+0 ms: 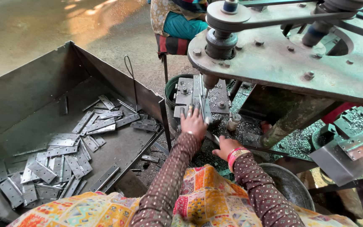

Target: The person places metal plates one by one onto a jig, aligns them, and operates a drilling machine by pulling a lever to drill holes. After drilling, the person removes each plate and places it into a metal bin.

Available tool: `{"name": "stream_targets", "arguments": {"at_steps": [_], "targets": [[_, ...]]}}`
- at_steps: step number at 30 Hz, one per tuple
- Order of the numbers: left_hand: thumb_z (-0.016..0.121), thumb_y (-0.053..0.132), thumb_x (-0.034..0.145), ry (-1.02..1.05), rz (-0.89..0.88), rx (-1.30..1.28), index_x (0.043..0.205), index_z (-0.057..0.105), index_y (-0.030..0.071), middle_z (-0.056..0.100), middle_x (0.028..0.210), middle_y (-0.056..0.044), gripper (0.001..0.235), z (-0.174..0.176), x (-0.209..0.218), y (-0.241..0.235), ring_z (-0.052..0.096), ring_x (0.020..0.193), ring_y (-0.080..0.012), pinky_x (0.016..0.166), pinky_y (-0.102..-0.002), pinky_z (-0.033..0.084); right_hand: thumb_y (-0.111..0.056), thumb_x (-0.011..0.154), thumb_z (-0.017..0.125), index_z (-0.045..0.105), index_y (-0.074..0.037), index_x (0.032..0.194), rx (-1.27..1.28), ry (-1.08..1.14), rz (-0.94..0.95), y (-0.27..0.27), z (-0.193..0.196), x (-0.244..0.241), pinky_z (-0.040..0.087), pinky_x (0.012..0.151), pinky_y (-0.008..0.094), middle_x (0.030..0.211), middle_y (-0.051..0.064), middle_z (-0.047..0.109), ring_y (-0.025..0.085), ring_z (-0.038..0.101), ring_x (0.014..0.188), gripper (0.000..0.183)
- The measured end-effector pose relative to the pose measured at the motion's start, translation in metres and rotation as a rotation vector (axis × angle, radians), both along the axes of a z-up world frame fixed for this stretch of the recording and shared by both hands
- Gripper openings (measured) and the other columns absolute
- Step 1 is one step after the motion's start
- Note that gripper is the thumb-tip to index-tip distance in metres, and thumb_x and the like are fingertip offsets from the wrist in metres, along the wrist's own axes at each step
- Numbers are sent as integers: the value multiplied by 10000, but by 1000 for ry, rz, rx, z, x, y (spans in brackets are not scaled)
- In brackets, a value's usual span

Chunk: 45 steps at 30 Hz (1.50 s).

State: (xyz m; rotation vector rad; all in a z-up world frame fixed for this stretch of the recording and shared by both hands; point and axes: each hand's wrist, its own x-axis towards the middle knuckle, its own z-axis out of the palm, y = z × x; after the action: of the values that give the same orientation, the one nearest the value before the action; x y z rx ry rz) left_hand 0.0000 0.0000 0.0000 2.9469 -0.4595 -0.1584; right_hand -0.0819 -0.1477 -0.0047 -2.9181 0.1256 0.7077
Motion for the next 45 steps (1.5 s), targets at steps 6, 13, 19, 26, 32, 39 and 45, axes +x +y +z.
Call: {"name": "stream_targets", "arguments": {"at_steps": [6,13,19,26,32,39,45], "targets": [[286,367,1045,46,5,-6,1440,459,106,279,1617,-56,504,-6,23,-2,260,1485,-252,1219,-533,141,-462,883,704,565,-48,1239,14,5,-68,-1,-5,1,533,964,447,1138,190,692,356,673,1095,564],[387,270,998,-26,6,-41,1331,567,63,387,1560,-78,431,-17,8,5,336,1459,-253,1200,-546,203,-375,868,706,553,-40,1099,93,-150,-124,-5,-61,-26,546,862,504,986,227,707,418,686,962,435],[425,255,989,-171,11,-85,1322,589,68,432,1525,-71,416,-24,2,10,387,1428,-256,1219,-539,209,-328,895,665,537,-35,1035,174,-296,-165,-1,-97,-63,557,786,534,878,251,706,446,688,875,349],[465,249,904,-145,-9,32,1414,497,93,312,1602,-117,534,-24,18,-4,296,1396,-299,1124,-530,142,-409,857,719,565,-46,1040,83,-164,-118,-11,-50,-1,567,807,515,932,221,679,417,693,893,435],[410,187,1055,-7,-7,149,1278,622,90,389,1578,-111,322,-13,30,-12,350,1455,-287,1265,-509,120,-332,886,680,516,-41,1102,202,-251,-183,-4,-82,-51,539,828,534,915,262,698,454,675,923,397],[461,168,986,-137,5,8,1305,594,65,416,1530,-100,361,-30,16,-3,362,1432,-290,1194,-512,190,-368,838,743,518,-28,1089,115,-152,-146,-6,-73,-30,538,870,505,988,256,697,435,670,987,479],[463,144,997,-23,13,1,1279,630,96,406,1566,-82,331,-22,46,-15,377,1434,-246,1228,-515,169,-409,847,740,558,-43,1057,122,-146,-94,-9,-53,-10,552,850,486,1004,236,697,408,689,970,459]]}}
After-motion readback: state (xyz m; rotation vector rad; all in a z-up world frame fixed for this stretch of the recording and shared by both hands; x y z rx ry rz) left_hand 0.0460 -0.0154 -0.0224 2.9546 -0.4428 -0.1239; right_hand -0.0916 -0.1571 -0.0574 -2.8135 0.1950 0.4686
